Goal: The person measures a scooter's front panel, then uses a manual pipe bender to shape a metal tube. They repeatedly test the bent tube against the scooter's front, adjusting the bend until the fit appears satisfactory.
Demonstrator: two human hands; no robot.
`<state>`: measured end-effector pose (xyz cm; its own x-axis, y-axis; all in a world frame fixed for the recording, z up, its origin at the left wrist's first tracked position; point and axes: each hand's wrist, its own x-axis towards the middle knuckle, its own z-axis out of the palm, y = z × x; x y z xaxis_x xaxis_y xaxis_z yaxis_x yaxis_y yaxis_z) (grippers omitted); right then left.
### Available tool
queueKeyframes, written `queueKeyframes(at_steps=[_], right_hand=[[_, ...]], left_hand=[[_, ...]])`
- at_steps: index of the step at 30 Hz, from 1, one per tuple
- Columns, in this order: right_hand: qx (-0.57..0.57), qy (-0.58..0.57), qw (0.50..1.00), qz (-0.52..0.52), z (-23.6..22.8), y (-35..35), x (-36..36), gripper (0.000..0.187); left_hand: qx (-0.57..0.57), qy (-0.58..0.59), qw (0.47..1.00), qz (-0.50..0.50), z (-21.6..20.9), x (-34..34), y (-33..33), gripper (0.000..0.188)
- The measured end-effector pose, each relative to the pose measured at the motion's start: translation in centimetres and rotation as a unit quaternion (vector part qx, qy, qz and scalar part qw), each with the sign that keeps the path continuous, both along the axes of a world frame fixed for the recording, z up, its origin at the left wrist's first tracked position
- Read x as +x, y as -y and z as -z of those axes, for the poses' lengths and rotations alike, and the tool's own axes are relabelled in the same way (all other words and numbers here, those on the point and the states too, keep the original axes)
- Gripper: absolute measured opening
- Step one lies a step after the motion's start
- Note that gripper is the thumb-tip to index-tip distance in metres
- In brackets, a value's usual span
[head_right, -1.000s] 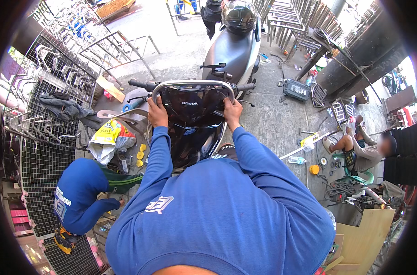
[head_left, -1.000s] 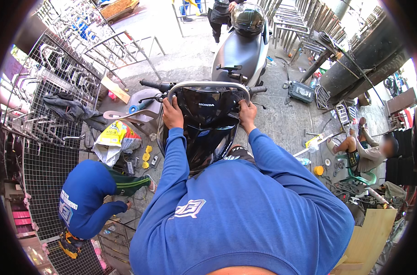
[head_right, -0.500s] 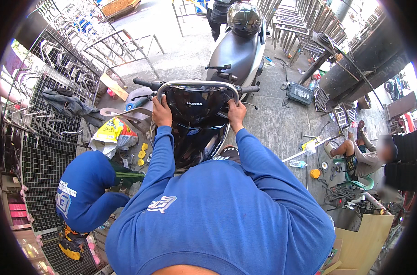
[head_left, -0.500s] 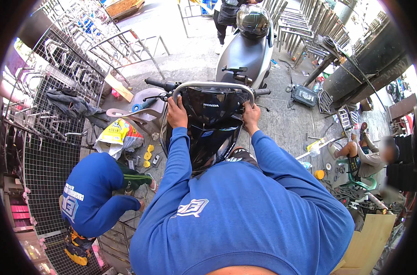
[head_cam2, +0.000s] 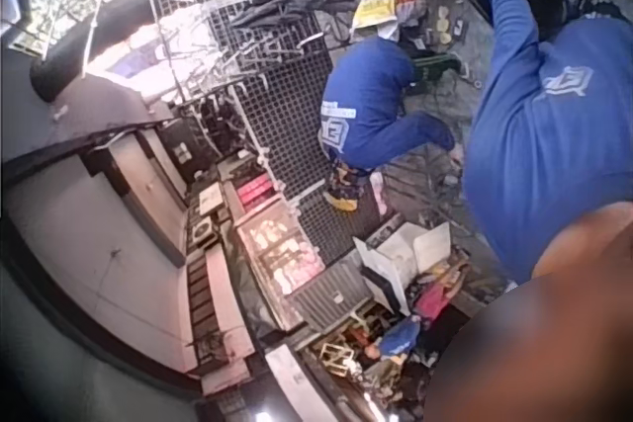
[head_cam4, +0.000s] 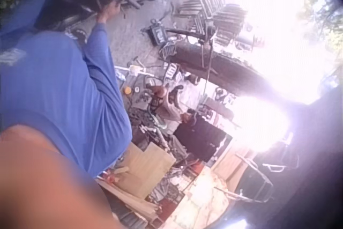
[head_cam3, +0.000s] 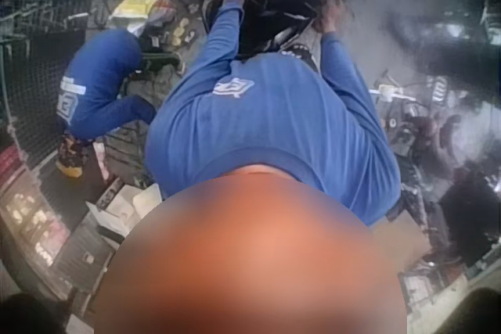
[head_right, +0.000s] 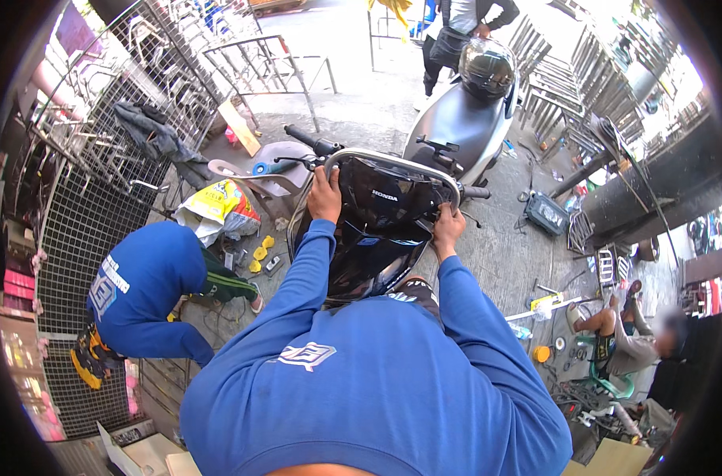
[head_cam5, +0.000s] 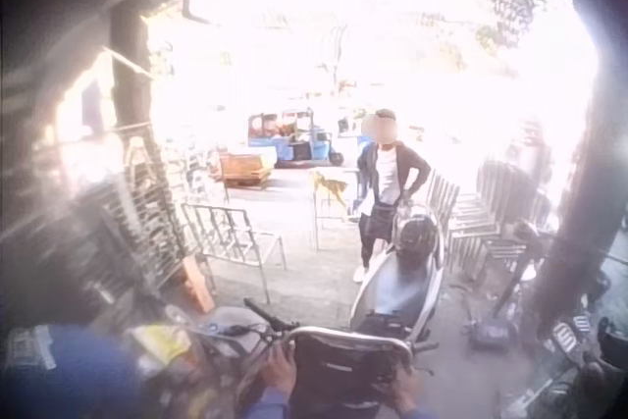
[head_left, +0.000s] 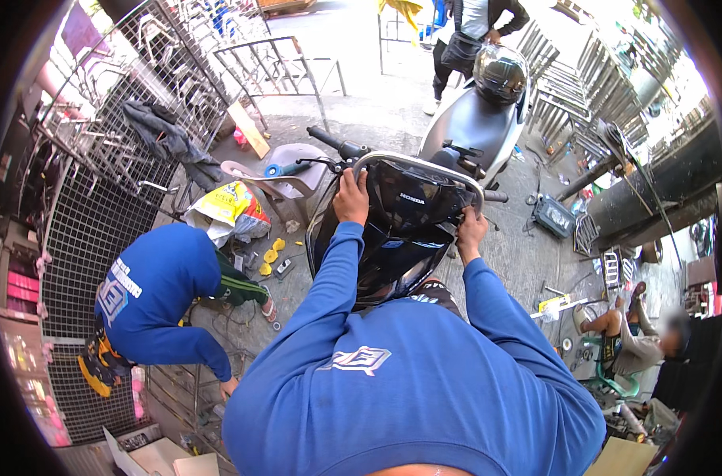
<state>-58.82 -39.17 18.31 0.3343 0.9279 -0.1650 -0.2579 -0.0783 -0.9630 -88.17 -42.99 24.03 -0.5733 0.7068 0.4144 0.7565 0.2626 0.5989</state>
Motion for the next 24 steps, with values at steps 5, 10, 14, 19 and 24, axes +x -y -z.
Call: queueKeyframes(at_steps=[5, 10, 14, 19, 24], right_hand=[[0.015, 0.057, 0.998, 0.006, 0.7, -0.3, 0.4, 0.023], [0.010, 0.046, 0.999, 0.009, 0.8, -0.4, 0.4, 0.023], [0.009, 0.049, 0.999, 0.020, 0.1, -0.1, 0.1, 0.022], [-0.010, 0.037, 0.999, 0.013, -0.9, 0.5, -0.1, 0.021], [-0.010, 0.070, 0.997, 0.019, -0.4, 0.1, 0.1, 0.022]], left_hand=[[0.023, -0.003, 1.000, 0.006, 0.0, 0.0, 0.0, 0.040], [0.022, -0.010, 1.000, 0.004, 0.1, 0.0, 0.0, 0.040], [0.026, -0.007, 1.000, 0.008, -0.1, 0.0, 0.1, 0.040], [0.023, -0.015, 1.000, -0.001, -0.1, 0.0, 0.1, 0.040], [0.027, -0.043, 0.999, -0.007, 0.5, -0.1, -0.1, 0.039]])
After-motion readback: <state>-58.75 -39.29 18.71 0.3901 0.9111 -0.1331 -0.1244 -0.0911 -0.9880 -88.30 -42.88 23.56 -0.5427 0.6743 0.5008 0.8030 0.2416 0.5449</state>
